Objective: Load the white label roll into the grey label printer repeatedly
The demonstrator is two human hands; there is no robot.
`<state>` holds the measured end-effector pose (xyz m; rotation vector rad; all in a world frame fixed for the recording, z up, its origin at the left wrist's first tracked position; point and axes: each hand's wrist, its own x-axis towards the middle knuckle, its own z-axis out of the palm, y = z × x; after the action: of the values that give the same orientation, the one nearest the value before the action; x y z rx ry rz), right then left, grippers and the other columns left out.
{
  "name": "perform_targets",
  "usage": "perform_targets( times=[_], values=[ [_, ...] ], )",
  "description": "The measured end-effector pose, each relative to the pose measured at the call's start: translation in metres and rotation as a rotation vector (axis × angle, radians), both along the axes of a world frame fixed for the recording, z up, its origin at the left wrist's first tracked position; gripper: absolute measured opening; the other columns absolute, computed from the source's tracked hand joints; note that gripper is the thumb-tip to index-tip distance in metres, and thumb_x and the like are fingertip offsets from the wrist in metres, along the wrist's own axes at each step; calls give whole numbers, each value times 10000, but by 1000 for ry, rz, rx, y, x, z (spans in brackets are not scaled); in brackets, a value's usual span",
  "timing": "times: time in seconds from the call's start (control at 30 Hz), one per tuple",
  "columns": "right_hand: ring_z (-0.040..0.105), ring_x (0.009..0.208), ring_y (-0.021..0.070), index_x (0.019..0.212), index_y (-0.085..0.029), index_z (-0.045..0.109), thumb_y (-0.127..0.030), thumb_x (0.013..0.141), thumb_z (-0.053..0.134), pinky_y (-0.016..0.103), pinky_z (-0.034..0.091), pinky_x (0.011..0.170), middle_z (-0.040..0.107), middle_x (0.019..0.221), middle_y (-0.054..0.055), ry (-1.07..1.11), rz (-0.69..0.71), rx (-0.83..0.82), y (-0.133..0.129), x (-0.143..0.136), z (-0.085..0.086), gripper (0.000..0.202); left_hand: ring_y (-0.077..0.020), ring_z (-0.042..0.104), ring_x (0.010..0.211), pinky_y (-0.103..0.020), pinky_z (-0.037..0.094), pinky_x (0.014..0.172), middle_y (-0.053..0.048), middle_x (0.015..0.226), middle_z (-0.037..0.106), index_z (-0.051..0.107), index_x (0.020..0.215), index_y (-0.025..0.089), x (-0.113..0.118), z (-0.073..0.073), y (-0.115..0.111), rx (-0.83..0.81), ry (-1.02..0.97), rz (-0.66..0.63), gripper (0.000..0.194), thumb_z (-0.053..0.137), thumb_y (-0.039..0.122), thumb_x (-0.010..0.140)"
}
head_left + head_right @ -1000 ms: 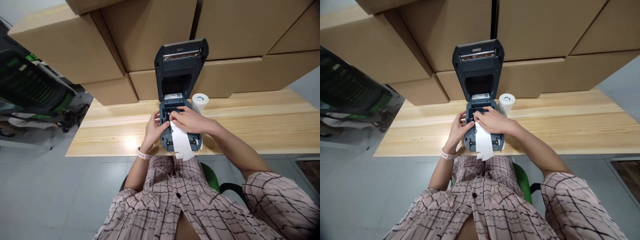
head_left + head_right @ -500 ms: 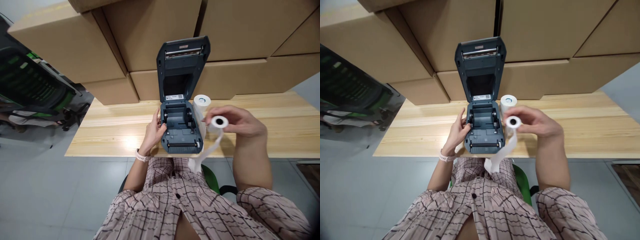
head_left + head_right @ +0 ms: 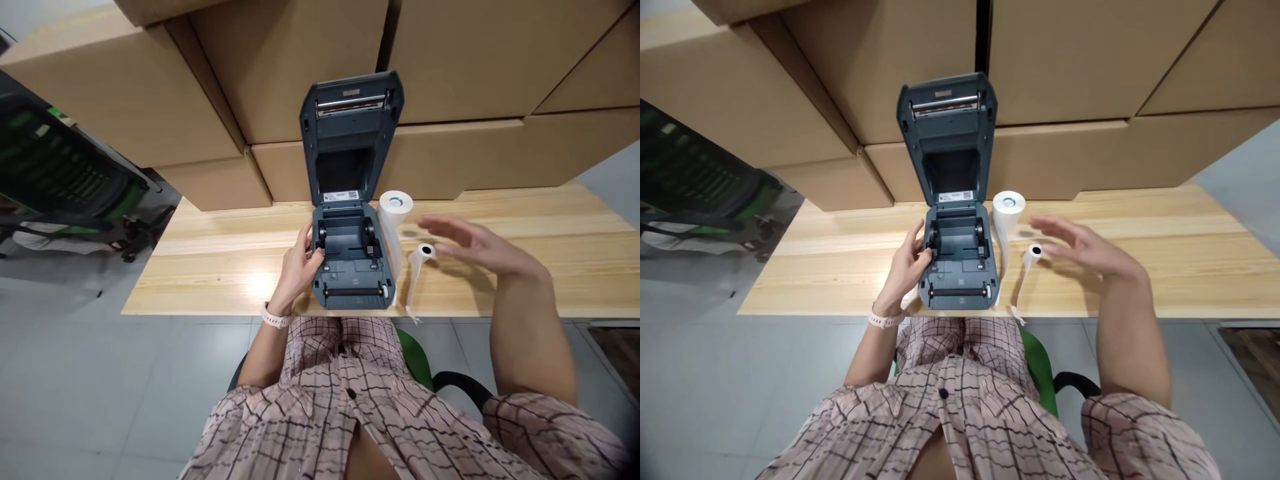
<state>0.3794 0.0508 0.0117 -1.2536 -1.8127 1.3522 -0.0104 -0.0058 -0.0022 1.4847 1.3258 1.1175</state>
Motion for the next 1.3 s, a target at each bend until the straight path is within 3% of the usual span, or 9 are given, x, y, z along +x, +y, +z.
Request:
perform_targets(
  times=[0.17, 0.3, 0.43, 0.53, 0.63, 0.77, 0.97, 1.17, 1.3],
  values=[
    [468, 1582, 385, 1595, -261, 505, -437, 631, 1020, 584, 355, 1331, 521, 1689, 168, 25, -51, 54, 73, -32, 7, 1107, -189, 759, 1052, -351, 582, 917, -134, 1429, 750, 315, 1734, 279, -7, 1, 4, -6, 80, -34, 824, 590, 231, 958],
    [636, 1384, 407, 1390, -204, 651, -472, 523, 1033, 641, 481, 1216, 712, 1460, 163, 25, 55, -50, 101, -64, -5, 985, -239, 714, 1290, -402, 562, 1060, -138, 1509, 710, 308, 1737, 275, -11, 0, 8, 12, 3, -102, 815, 586, 244, 971],
    [716, 1226, 379, 1279, -211, 714, -548, 481, 1021, 562, 563, 1112, 791, 1300, 141, 62, 10, 23, 93, -57, 2, 920, -258, 716, 1304, -449, 553, 1104, -142, 1532, 697, 290, 1744, 284, -14, -2, 9, 6, -40, -131, 801, 575, 257, 996],
    [754, 1141, 345, 1336, -213, 705, -703, 607, 925, 470, 596, 950, 797, 1297, 157, 147, 35, 85, 74, -49, 30, 905, -270, 721, 1306, -458, 564, 1097, -145, 1540, 692, 290, 1745, 285, -14, -3, 8, -10, -65, -126, 797, 581, 256, 1003],
    [758, 1103, 321, 1351, -186, 695, -766, 671, 860, 447, 580, 897, 795, 1286, 156, 84, 269, 194, 56, -68, 68, 909, -273, 722, 1312, -464, 567, 1106, -143, 1552, 685, 309, 1737, 293, -13, -5, 7, -18, -91, -108, 791, 601, 270, 1003],
    [744, 1055, 322, 1261, -195, 713, -667, 689, 871, 442, 582, 899, 793, 1229, 129, -318, 556, 405, 45, -129, 98, 758, -288, 703, 1357, -505, 546, 1147, -160, 1593, 647, 312, 1732, 265, -10, -6, 6, -35, -78, -64, 796, 609, 282, 994],
    [708, 1160, 401, 1352, -188, 680, -583, 828, 769, 469, 532, 918, 747, 1334, 179, -753, 621, 510, 46, -180, 83, 662, -316, 685, 1393, -550, 510, 1182, -172, 1616, 621, 275, 1748, 257, -8, -3, 1, -47, -11, 6, 820, 608, 311, 1000],
    [698, 1200, 430, 1452, -163, 654, -666, 909, 701, 512, 533, 983, 734, 1397, 209, -803, 697, 425, 54, -185, 64, 742, -308, 696, 1375, -566, 528, 1178, -199, 1628, 599, 270, 1751, 236, -5, -4, -1, -28, -37, 15, 825, 592, 299, 994],
    [649, 1340, 459, 1597, -156, 547, -646, 987, 629, 604, 523, 1096, 633, 1559, 240, -782, 607, 624, 37, -177, 50, 787, -294, 670, 1419, -565, 515, 1210, -167, 1648, 587, 291, 1742, 280, -4, -9, 0, -16, -83, 10, 807, 591, 298, 994]
  ],
)
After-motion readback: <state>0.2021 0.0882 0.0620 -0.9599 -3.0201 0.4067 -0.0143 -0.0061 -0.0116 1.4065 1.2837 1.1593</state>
